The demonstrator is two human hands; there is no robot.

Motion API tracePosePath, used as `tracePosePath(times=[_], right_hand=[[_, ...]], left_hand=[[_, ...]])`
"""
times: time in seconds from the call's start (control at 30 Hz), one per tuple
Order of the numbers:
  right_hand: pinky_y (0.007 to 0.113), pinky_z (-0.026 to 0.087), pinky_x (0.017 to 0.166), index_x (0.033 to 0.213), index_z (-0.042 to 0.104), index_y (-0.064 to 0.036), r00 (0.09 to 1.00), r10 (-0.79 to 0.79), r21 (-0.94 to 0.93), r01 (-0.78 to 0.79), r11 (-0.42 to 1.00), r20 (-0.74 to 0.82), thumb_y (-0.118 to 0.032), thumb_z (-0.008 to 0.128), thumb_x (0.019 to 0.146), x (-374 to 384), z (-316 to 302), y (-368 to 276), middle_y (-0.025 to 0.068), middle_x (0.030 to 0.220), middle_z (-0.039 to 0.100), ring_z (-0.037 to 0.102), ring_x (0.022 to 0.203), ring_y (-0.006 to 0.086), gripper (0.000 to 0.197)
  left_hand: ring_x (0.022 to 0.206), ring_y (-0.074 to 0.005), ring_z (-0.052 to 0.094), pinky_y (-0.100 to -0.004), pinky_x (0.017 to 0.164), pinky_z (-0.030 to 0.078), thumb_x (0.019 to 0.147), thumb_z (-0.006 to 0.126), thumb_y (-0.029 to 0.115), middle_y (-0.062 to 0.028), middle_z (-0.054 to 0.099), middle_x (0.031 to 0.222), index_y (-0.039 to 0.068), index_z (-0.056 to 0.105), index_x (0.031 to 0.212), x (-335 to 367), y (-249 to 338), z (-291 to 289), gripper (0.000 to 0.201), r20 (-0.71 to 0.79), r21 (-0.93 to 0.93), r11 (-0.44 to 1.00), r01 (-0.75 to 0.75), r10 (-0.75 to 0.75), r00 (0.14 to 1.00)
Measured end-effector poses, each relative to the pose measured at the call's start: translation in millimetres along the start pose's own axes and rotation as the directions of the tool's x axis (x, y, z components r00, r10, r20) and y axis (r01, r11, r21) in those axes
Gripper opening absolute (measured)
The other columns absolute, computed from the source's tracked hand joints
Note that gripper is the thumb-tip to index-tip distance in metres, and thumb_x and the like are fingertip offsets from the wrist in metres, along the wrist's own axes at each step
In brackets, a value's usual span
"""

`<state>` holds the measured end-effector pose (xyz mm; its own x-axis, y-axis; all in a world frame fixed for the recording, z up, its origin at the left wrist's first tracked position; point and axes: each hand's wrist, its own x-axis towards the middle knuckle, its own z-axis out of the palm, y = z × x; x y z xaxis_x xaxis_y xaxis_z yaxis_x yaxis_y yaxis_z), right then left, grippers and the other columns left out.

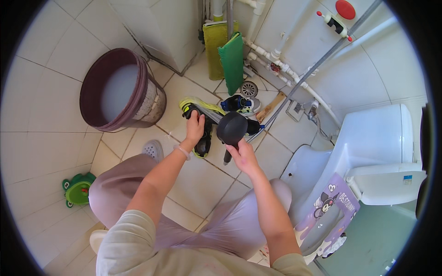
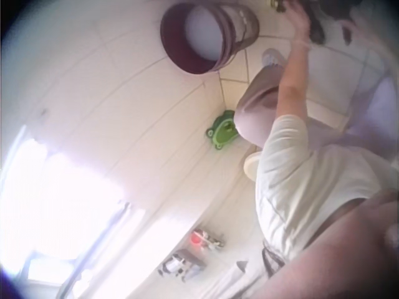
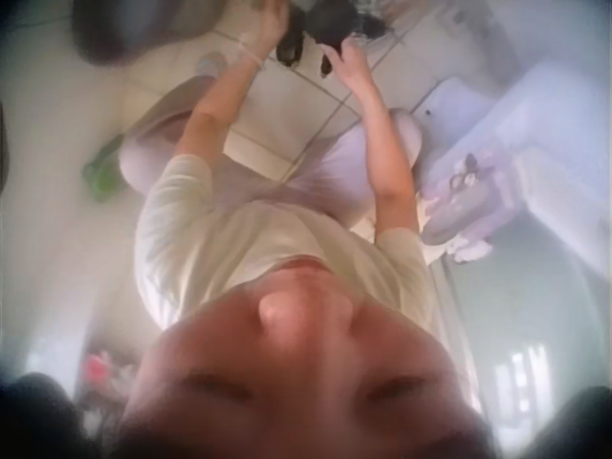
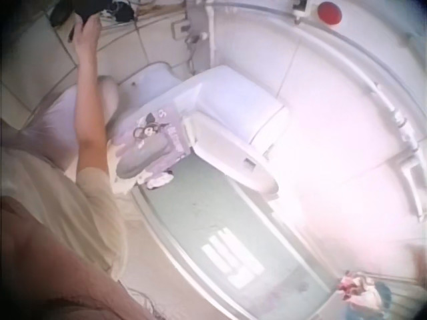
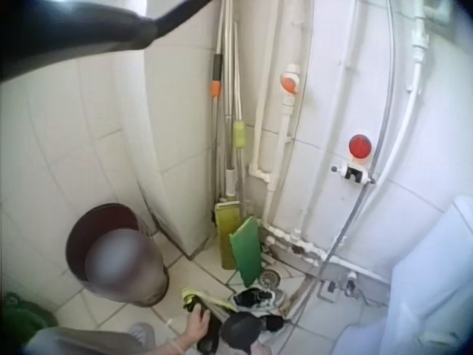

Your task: The person sits on the bathroom floor and cleans a pair of sneakers. They use a handheld sprayer to wet the shoes, then scrub them with a brush and a cleaning agent from a pink packet. The person scrubs the shoes repeatedly, focusing on the sides and soles.

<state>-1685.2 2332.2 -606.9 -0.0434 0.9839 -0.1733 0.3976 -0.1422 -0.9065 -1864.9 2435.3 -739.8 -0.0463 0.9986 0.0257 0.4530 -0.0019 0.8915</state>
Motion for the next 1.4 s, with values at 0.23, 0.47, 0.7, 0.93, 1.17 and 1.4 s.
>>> tracePosePath(times=[0.23,0.47,0.7,0.93,1.17,1.4], right_hand=[[0.043,0.046,0.069,0.111,0.046,-0.0007,0.988,0.098,-0.064,-0.106,0.992,-0.122,-0.019,0.057,0.083,-16.0,-23.0,31.3,0.0218,0.085,0.062,0.059,0.079,0.04,0.035],[0.046,0.045,0.071,0.102,0.048,0.007,0.935,0.141,-0.151,-0.198,0.968,-0.325,-0.022,0.057,0.084,-13.2,-34.1,38.7,0.0281,0.085,0.06,0.057,0.082,0.0441,0.036],[0.041,0.047,0.07,0.105,0.049,0.0024,0.975,0.081,-0.116,-0.107,0.988,-0.209,-0.025,0.057,0.084,-16.7,-24.6,36.2,0.0236,0.084,0.061,0.059,0.08,0.039,0.035],[0.046,0.045,0.074,0.104,0.048,0.0042,0.978,0.167,-0.2,-0.19,0.961,-0.127,-0.026,0.057,0.084,-17.2,-27.6,35.5,0.0273,0.089,0.06,0.057,0.086,0.0431,0.037],[0.044,0.046,0.072,0.096,0.051,0.0055,0.966,0.165,-0.255,-0.214,0.943,-0.2,-0.025,0.057,0.084,-16.3,-32.3,40.2,0.0256,0.084,0.061,0.058,0.083,0.042,0.034],[0.04,0.047,0.069,0.094,0.053,0.0025,0.923,0.097,-0.167,-0.17,0.971,-0.373,-0.025,0.056,0.086,-9.5,-32.1,56.3,0.0182,0.079,0.063,0.061,0.077,0.0357,0.029]], left_hand=[[0.058,-0.0215,0.039,-0.0337,0.055,0.037,0.088,0.052,0.016,-0.0123,0.042,0.064,0.002,0.039,0.079,-15.6,24.7,34.0,0.021,0.001,-0.095,0.995,0.005,-0.005,1.0],[0.057,-0.0127,0.043,-0.0287,0.051,0.037,0.091,0.047,0.023,-0.0016,0.047,0.068,0.008,0.046,0.081,13.8,-6.4,43.4,0.018,-0.063,-0.518,0.764,0.384,-0.482,0.874],[0.074,-0.0207,0.06,-0.0338,0.062,0.051,0.088,0.052,0.019,-0.0078,0.06,0.084,0.003,0.052,0.096,30.1,42.4,52.4,0.018,0.346,-0.842,0.098,0.531,-0.656,0.67],[0.086,-0.0265,0.061,-0.0385,0.073,0.051,0.09,0.048,0.014,-0.0139,0.061,0.095,0.001,0.052,0.099,47.6,29.5,60.2,0.017,0.479,-0.833,-0.111,0.542,-0.634,0.607],[0.085,-0.0278,0.061,-0.0414,0.075,0.051,0.092,0.044,0.017,-0.0139,0.061,0.097,0.002,0.052,0.098,54.3,20.8,64.3,0.018,0.415,-0.835,-0.047,0.549,-0.708,0.571],[0.083,-0.0274,0.062,-0.0429,0.069,0.049,0.093,0.043,0.019,-0.0112,0.062,0.096,0.006,0.053,0.098,31.1,26.2,65.5,0.018,0.428,-0.749,0.029,0.662,-0.742,0.516]])
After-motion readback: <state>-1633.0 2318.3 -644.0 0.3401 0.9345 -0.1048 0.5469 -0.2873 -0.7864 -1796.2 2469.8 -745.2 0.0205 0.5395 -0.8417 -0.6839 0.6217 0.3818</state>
